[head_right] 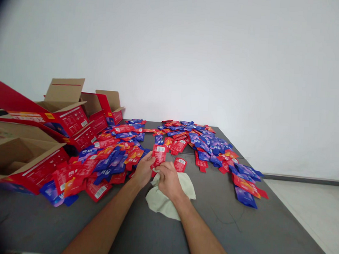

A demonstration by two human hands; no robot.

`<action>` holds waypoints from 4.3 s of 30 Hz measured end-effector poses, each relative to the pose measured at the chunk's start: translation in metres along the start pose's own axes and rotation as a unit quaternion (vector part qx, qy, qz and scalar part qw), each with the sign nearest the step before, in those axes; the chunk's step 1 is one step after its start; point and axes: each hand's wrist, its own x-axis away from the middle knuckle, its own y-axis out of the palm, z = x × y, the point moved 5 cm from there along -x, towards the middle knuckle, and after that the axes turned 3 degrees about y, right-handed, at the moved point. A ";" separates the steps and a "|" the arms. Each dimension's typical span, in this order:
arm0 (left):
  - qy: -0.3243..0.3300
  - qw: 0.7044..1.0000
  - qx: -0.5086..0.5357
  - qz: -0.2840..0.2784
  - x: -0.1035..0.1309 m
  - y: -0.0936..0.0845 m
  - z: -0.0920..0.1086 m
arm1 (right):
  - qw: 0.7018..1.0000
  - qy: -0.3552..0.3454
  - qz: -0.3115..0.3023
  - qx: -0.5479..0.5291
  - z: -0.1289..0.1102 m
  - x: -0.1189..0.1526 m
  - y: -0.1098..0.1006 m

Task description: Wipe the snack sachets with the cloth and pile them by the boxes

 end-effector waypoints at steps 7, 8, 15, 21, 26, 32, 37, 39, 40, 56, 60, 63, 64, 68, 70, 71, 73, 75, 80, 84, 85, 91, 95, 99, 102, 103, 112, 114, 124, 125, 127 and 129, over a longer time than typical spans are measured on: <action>-0.011 0.998 -0.041 0.045 0.002 -0.013 -0.003 | 0.990 0.065 0.123 -0.006 0.004 -0.002 -0.024; -0.013 0.998 -0.044 0.042 0.002 -0.013 -0.004 | 0.991 0.063 0.121 -0.012 0.003 -0.003 -0.024; -0.057 0.997 -0.050 0.020 0.004 -0.004 -0.015 | 0.993 0.045 0.102 -0.040 -0.002 -0.003 -0.015; -0.115 0.991 0.065 -0.023 0.012 0.016 -0.014 | 0.998 0.020 0.063 -0.018 -0.001 -0.003 -0.004; -0.090 0.993 0.055 -0.047 0.015 0.019 -0.004 | 0.995 0.036 0.092 0.014 0.002 -0.003 -0.008; -0.167 0.980 0.035 -0.102 0.022 0.023 -0.012 | 0.975 0.077 0.192 0.078 0.008 -0.003 -0.036; -0.185 0.976 0.041 -0.110 0.022 0.027 -0.012 | 0.986 0.047 0.145 0.070 0.006 -0.003 -0.026; -0.194 0.975 0.041 -0.104 0.021 0.029 -0.011 | 0.993 0.027 0.107 0.049 0.003 -0.002 -0.015; -0.190 0.976 0.042 -0.098 0.020 0.030 -0.009 | 0.995 0.018 0.086 0.037 0.001 -0.001 -0.010; 0.133 0.879 -0.457 -0.035 0.002 0.000 0.017 | 0.994 0.068 -0.035 0.083 0.006 -0.001 0.001; 0.158 0.707 -0.689 -0.022 0.004 -0.007 0.014 | 0.974 0.147 -0.031 0.169 0.031 0.000 -0.013; 0.131 0.626 -0.769 -0.022 0.005 -0.015 0.004 | 0.949 0.206 -0.038 0.236 0.049 0.002 -0.021; 0.124 0.611 -0.782 -0.026 0.006 -0.017 0.001 | 0.939 0.226 -0.040 0.256 0.054 0.003 -0.023; 0.121 0.586 -0.801 -0.025 0.007 -0.017 -0.006 | 0.905 0.295 -0.055 0.301 0.067 0.008 -0.024; 0.130 0.593 -0.794 -0.033 0.007 -0.013 -0.008 | 0.895 0.313 -0.082 0.308 0.069 0.010 -0.021; 0.135 0.600 -0.787 -0.044 0.008 -0.009 -0.010 | 0.892 0.315 -0.097 0.311 0.070 0.010 -0.020; 0.147 0.621 -0.766 -0.075 0.009 -0.002 -0.015 | 0.889 0.310 -0.116 0.315 0.069 0.010 -0.017; 0.145 0.649 -0.740 -0.104 0.010 0.005 -0.021 | 0.892 0.297 -0.123 0.317 0.068 0.010 -0.015; 0.103 0.708 -0.685 -0.137 0.013 0.009 -0.035 | 0.921 0.234 -0.136 0.281 0.063 0.008 -0.008; 0.114 0.781 -0.604 -0.114 0.006 0.003 -0.035 | 0.933 0.211 -0.132 0.259 0.062 0.009 -0.003; 0.113 0.808 -0.569 -0.102 0.003 0.000 -0.035 | 0.938 0.207 -0.122 0.251 0.061 0.009 -0.003; 0.015 0.966 -0.253 -0.049 -0.002 -0.004 -0.032 | 0.976 0.160 0.016 0.148 0.044 0.005 -0.010; -0.039 0.990 -0.110 -0.084 0.003 0.005 -0.023 | 0.991 0.093 0.063 0.076 0.027 0.000 -0.013; -0.072 0.992 -0.028 -0.101 0.008 0.012 -0.015 | 0.996 0.056 0.068 0.014 0.015 -0.002 -0.010; -0.084 0.988 -0.011 -0.132 0.011 0.018 -0.012 | 0.997 0.057 0.060 0.000 0.012 -0.001 -0.007; -0.089 0.986 -0.013 -0.138 0.012 0.019 -0.012 | 0.996 0.061 0.060 0.002 0.012 -0.001 -0.006; -0.115 0.966 -0.078 -0.217 0.029 0.031 -0.019 | 0.977 0.121 0.152 0.085 0.027 -0.001 -0.033; -0.106 0.964 -0.090 -0.226 0.031 0.033 -0.019 | 0.978 0.114 0.148 0.091 0.028 -0.001 -0.033; -0.057 0.984 -0.043 -0.162 0.019 0.021 -0.009 | 0.998 0.037 0.035 0.038 0.017 0.001 0.001; -0.051 0.985 -0.037 -0.158 0.018 0.021 -0.006 | 0.999 0.033 0.023 0.033 0.016 0.002 0.003; -0.044 0.988 -0.030 -0.143 0.016 0.021 -0.002 | 0.999 0.026 -0.004 0.025 0.012 0.002 0.005; -0.047 0.991 -0.024 -0.124 0.014 0.020 0.001 | 0.999 0.020 -0.019 0.016 0.009 0.003 0.006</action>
